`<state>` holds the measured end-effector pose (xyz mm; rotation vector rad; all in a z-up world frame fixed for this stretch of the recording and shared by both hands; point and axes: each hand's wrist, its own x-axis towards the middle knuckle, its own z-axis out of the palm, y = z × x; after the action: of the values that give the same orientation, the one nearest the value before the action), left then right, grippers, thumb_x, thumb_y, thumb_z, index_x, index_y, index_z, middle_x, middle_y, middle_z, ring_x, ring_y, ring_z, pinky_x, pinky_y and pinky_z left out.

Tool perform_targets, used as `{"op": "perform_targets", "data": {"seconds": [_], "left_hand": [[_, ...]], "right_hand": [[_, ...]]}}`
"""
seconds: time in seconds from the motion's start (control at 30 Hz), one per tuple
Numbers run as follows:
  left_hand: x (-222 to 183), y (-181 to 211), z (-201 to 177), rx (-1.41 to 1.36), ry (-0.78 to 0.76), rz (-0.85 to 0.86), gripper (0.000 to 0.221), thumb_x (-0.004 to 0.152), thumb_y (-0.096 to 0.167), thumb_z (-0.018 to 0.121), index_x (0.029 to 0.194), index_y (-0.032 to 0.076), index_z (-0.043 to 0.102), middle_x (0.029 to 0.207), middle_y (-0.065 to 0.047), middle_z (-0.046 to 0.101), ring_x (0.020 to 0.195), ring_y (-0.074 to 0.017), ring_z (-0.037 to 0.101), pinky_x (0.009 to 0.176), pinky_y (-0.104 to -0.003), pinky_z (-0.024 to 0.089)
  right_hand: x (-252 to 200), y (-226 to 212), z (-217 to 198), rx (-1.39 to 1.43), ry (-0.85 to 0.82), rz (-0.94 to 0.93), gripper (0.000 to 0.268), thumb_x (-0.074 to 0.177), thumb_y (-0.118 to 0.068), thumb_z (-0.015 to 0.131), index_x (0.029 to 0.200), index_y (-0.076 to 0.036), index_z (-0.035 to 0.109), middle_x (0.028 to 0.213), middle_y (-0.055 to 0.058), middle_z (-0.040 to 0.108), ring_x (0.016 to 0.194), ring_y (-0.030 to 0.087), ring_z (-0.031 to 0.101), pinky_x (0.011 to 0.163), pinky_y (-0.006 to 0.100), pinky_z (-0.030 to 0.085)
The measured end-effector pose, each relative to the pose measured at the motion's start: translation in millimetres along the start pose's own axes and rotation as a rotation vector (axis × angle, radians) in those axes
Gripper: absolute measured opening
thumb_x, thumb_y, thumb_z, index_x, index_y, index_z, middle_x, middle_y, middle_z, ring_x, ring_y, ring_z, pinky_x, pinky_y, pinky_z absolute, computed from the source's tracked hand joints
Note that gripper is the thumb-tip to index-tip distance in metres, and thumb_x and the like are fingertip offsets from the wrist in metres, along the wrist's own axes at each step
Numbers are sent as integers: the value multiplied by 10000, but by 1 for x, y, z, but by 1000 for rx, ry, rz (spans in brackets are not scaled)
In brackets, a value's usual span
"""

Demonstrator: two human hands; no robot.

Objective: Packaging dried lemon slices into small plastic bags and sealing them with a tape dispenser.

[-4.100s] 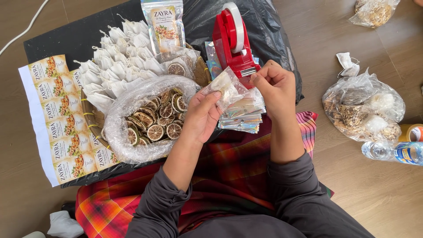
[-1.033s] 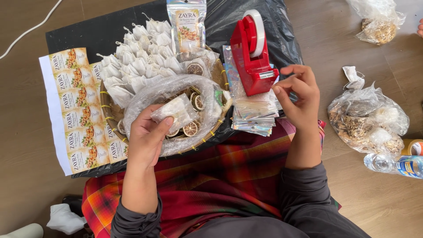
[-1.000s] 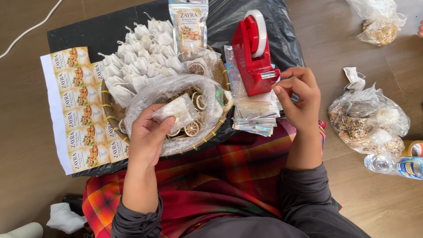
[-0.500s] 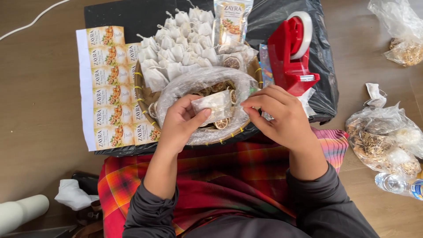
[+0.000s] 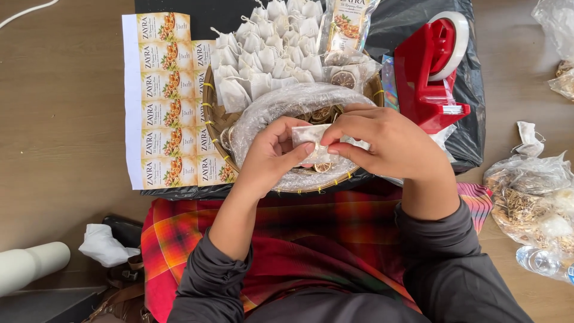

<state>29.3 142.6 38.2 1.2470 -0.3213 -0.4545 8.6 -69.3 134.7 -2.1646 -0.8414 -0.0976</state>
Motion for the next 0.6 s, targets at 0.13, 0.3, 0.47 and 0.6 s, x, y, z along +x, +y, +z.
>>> {"op": "perform_targets", "data": {"seconds": [0.13, 0.3, 0.47, 0.6], "left_hand": [[0, -1, -1, 12, -13, -4, 299, 914, 94, 759, 1189, 32, 660, 903, -67, 661, 787, -72, 668, 690, -251, 601], [1, -6, -2, 17, -41, -4, 318, 918, 88, 753, 1212, 18, 653, 938, -97, 670, 816, -91, 679, 720, -296, 634], [1, -3, -1, 33, -69, -11, 293, 935, 92, 721, 1213, 20, 663, 959, -97, 686, 829, -96, 690, 729, -306, 642], [5, -21, -13, 31, -97, -23, 274, 953, 84, 686, 1217, 10, 670, 972, -128, 700, 843, -122, 699, 753, -355, 648]], "right_hand": [[-4, 6, 6, 32, 12, 21, 92, 893, 40, 711, 959, -23, 697, 754, 119, 681, 587, 300, 539, 598, 417, 511], [-12, 19, 8, -13, -50, 117, 212, 862, -22, 770, 1017, -50, 629, 657, 79, 616, 581, 272, 556, 585, 409, 514], [-13, 19, 4, -24, -98, 117, 229, 849, -34, 786, 1004, -53, 620, 622, 75, 571, 568, 291, 562, 565, 417, 506], [-9, 15, 0, -7, -154, 122, 200, 848, -43, 774, 959, -55, 608, 607, 80, 600, 560, 305, 566, 562, 428, 508]]}}
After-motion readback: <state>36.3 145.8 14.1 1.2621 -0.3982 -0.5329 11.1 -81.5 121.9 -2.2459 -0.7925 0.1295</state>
